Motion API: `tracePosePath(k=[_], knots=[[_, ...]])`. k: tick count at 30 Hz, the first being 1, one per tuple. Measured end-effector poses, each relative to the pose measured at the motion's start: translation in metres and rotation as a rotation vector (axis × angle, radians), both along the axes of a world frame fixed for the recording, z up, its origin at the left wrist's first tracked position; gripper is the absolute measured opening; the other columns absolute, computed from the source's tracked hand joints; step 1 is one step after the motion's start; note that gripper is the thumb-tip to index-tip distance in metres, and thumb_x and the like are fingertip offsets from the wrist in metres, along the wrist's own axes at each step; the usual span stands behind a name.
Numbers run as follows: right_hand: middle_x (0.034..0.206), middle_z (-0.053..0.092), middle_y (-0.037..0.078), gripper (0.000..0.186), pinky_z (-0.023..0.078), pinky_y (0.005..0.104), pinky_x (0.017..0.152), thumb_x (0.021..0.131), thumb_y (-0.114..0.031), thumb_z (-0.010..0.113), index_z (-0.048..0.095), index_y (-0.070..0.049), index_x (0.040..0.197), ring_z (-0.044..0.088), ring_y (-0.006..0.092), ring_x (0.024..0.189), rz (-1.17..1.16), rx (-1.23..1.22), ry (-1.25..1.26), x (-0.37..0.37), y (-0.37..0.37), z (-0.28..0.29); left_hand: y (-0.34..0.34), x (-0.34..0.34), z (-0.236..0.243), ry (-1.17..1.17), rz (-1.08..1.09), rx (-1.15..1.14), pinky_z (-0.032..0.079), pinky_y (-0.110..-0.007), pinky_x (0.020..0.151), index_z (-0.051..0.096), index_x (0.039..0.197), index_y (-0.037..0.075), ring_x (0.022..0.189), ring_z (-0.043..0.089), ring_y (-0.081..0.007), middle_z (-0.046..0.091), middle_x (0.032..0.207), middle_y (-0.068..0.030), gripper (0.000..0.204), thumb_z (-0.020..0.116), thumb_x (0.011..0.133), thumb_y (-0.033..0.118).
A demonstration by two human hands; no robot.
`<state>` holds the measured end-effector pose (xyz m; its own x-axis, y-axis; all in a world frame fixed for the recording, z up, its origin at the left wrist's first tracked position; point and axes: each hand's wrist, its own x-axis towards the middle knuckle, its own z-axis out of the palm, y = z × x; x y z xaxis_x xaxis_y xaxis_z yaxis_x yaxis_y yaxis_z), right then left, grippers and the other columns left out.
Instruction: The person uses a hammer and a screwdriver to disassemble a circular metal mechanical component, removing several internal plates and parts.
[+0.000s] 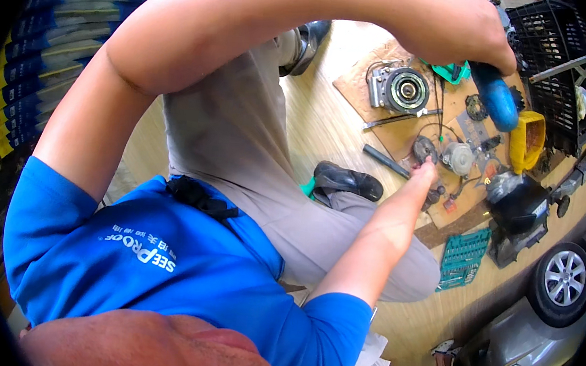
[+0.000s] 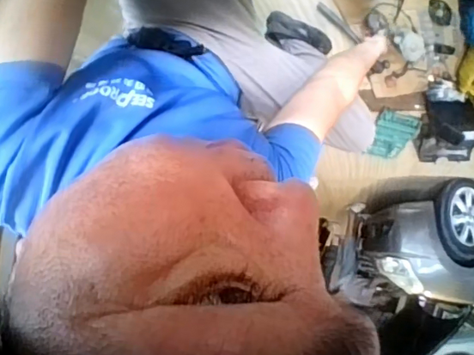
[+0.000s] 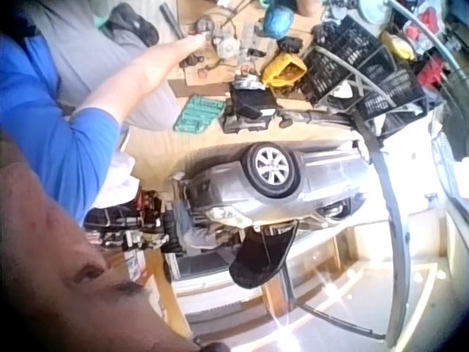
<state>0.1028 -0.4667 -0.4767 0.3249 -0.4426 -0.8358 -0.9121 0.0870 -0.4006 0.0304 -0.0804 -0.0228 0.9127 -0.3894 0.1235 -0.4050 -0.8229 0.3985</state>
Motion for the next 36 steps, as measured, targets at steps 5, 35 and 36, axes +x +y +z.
tracePosePath(k=[5,35,36], knots=[[0.088,0.066,0.012,0.026,0.045,0.0368,0.054,0.083,-0.012,0.073,0.060,0.003,0.100,0.059,0.0227,0.071,0.164,-0.229,-0.102,-0.039,0.009,0.045,-0.005,0.006,-0.008,-0.002,-0.044,0.048,0.051,-0.042,0.079,0.063,0.113,0.011,0.094,0.064,-0.0334,0.067,0.096,-0.0141,0.033,0.059,0.081,0.003],[0.108,0.062,0.016,0.035,0.048,0.0304,0.087,0.089,-0.003,0.063,0.049,0.012,0.118,0.060,0.0199,0.097,0.651,-0.366,-1.073,-0.137,-0.024,0.419,-0.164,-0.109,-0.335,1.111,0.455,-0.365,0.059,-0.033,0.054,0.069,0.077,0.000,0.059,0.070,-0.0197,0.071,0.072,-0.0118,0.017,0.071,0.078,0.016],[0.108,0.062,0.016,0.035,0.048,0.0305,0.087,0.089,-0.003,0.062,0.049,0.012,0.118,0.060,0.0199,0.097,0.708,-0.439,-1.032,-0.138,-0.020,0.418,-0.177,-0.119,-0.355,1.220,0.480,-0.353,0.059,-0.035,0.056,0.070,0.086,-0.003,0.063,0.070,-0.0241,0.071,0.080,-0.0161,0.027,0.077,0.074,0.020]])
